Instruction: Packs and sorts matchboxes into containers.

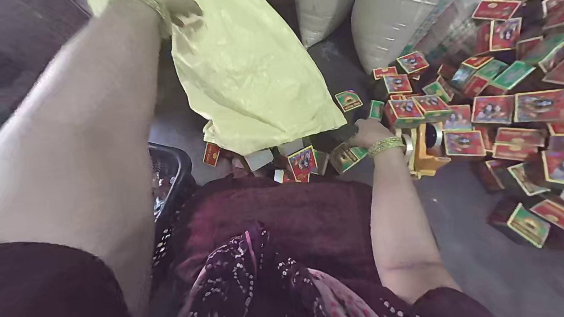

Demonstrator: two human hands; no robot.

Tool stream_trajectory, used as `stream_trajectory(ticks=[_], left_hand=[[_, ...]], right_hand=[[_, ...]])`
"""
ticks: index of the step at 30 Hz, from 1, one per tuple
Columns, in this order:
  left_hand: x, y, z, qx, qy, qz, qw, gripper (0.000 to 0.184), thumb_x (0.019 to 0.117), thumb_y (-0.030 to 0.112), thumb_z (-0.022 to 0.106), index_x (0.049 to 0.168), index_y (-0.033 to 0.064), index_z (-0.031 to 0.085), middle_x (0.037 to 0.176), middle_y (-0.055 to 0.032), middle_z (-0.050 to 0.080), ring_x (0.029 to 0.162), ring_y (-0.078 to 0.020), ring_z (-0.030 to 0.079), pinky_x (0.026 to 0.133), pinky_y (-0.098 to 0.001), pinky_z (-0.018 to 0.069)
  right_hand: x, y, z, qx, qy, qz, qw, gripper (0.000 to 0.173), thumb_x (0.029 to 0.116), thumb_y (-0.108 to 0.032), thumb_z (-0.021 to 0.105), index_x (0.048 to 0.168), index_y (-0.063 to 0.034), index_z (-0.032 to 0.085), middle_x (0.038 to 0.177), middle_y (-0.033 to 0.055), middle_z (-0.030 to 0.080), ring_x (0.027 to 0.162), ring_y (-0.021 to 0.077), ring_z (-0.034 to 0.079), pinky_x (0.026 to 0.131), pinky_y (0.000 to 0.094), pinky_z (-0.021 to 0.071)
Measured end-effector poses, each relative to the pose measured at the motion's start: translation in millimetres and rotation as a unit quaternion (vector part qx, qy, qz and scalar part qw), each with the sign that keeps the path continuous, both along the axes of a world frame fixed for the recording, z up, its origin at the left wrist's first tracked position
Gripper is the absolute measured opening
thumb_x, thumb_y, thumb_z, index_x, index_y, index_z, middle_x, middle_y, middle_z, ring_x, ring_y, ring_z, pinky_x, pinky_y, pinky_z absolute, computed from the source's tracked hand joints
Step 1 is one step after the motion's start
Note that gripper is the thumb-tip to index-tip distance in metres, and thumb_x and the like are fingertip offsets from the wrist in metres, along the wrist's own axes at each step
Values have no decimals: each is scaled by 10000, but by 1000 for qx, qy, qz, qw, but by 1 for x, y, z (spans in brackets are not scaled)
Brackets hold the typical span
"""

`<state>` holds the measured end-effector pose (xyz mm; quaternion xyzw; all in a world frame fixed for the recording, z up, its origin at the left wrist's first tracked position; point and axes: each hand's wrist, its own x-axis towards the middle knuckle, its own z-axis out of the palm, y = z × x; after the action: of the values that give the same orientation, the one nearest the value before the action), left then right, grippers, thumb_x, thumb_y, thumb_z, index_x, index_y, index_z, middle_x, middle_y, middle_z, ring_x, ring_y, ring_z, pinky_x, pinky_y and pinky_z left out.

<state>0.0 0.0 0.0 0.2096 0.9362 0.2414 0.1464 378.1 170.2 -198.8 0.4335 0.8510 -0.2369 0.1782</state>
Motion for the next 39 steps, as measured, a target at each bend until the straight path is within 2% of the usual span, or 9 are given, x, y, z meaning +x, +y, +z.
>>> stream_trajectory(ticks=[5,10,14,18,22,26,28,32,39], left_hand=[[20,3,-114,-167,40,-163,972,1106,849,678,694,1625,50,217,1619,-353,206,1439,-560,320,1104,-755,287],[9,-45,-167,-35,99,23,994,1221,786,782,639,1625,28,173,1648,-342,116,1504,-551,166,1163,-720,236],[0,-92,-194,83,-51,240,966,1164,824,806,565,1627,58,179,1595,-285,324,1452,-431,378,1143,-617,366],[11,-115,-194,55,-226,109,967,864,998,735,320,1546,75,421,1538,-247,441,1403,-406,449,1119,-634,364],[41,-110,-165,-73,-253,-51,963,647,968,424,647,1471,43,504,1455,-215,534,1306,-358,537,1072,-560,428],[70,-108,-213,-232,63,-137,961,1456,561,410,983,1650,103,66,1630,-327,197,1445,-525,338,1090,-745,321],[71,-109,-233,-231,136,-172,948,1300,659,250,929,1655,154,100,1554,-349,343,1355,-559,444,1093,-800,255],[60,-98,-199,-186,83,-181,962,538,969,129,616,1491,188,504,1295,-219,650,1194,-458,621,997,-707,454],[57,-40,-58,-36,87,-180,979,371,1074,232,450,1205,-56,644,1155,-280,653,1088,-422,636,937,-625,477]], right_hand=[[-10,-1,-12,-10,-41,8,999,756,800,-402,856,1379,-4,578,1306,265,633,1243,441,595,1017,666,457],[-8,7,-43,-1,-72,-29,997,680,823,-417,824,1266,56,619,1259,278,652,1195,428,634,977,638,500],[-13,8,-65,-21,-100,-27,994,758,885,-404,755,1449,24,482,1408,271,565,1314,399,560,1071,586,452],[-23,2,-71,-55,-88,14,995,726,895,-418,752,1453,-27,501,1378,248,597,1295,384,577,1068,587,451],[-31,-1,-67,-42,-83,36,995,700,864,-373,769,1431,-41,524,1322,234,634,1242,382,614,1027,597,483],[-34,1,-60,-30,-55,17,998,744,855,-345,779,1451,-20,476,1306,248,631,1207,393,629,1004,599,498],[-33,1,-60,-38,-39,17,998,754,859,-331,781,1467,-15,467,1320,258,621,1213,403,622,1017,605,487],[-32,-3,-44,-9,-33,44,998,704,890,-332,757,1446,4,486,1366,264,593,1285,408,580,1054,602,465],[-34,-15,-18,-20,78,91,993,725,870,-339,793,1444,7,515,1378,280,585,1305,423,561,1090,617,434]])
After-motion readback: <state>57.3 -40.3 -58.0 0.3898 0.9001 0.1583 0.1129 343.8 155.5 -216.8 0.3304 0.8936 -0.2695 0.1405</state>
